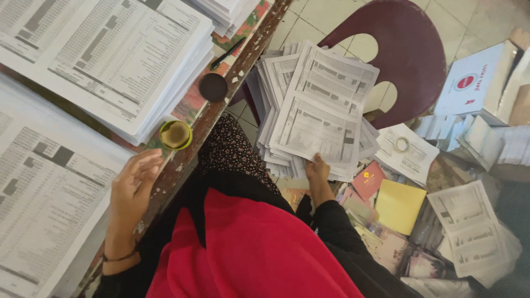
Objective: The person sorts through a large stack of printed documents on a table. They repeatedly pick up sheets, flip through them, and place them into a separate pile on the right side of the workspace.
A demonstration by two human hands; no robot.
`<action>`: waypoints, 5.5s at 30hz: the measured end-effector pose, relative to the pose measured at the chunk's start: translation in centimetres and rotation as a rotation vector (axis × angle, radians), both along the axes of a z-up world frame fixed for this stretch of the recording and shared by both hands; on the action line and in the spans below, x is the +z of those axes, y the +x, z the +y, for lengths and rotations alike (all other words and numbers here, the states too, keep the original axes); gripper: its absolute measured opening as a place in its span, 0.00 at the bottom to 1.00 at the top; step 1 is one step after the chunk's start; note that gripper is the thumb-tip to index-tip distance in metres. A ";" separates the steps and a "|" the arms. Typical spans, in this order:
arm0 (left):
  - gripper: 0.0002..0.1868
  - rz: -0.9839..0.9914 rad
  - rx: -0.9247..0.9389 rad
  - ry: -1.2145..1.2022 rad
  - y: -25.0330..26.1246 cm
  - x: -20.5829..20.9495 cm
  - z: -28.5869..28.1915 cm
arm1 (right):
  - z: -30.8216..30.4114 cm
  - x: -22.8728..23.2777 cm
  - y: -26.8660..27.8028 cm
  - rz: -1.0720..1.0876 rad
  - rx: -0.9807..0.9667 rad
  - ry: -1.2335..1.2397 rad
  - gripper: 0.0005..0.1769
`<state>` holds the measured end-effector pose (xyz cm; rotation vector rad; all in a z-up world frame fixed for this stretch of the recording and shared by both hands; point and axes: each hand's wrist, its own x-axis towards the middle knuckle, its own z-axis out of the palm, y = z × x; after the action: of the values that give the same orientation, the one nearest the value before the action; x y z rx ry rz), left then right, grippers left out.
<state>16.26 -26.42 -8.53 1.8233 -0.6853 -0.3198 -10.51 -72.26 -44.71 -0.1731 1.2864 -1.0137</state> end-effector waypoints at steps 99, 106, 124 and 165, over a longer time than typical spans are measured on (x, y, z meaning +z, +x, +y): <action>0.66 -0.047 1.237 1.089 -26.4 -6.4 30.2 | 37.7 40.5 37.8 -0.062 1.410 -1.986 0.09; 0.13 -0.409 1.363 0.906 -25.5 -3.1 31.0 | 31.9 45.2 45.1 -0.015 1.121 -2.148 0.07; 0.19 -0.188 0.585 0.503 -10.2 -5.7 7.2 | 37.6 37.5 33.0 -0.402 0.909 -3.235 0.06; 0.19 0.649 1.152 -0.432 -20.6 -0.5 23.3 | 29.1 29.7 28.1 0.421 2.029 -1.849 0.31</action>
<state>-4.34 -3.13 -9.03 1.3082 0.7131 0.0347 17.61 -43.13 -14.96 -2.4757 -0.3852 0.1133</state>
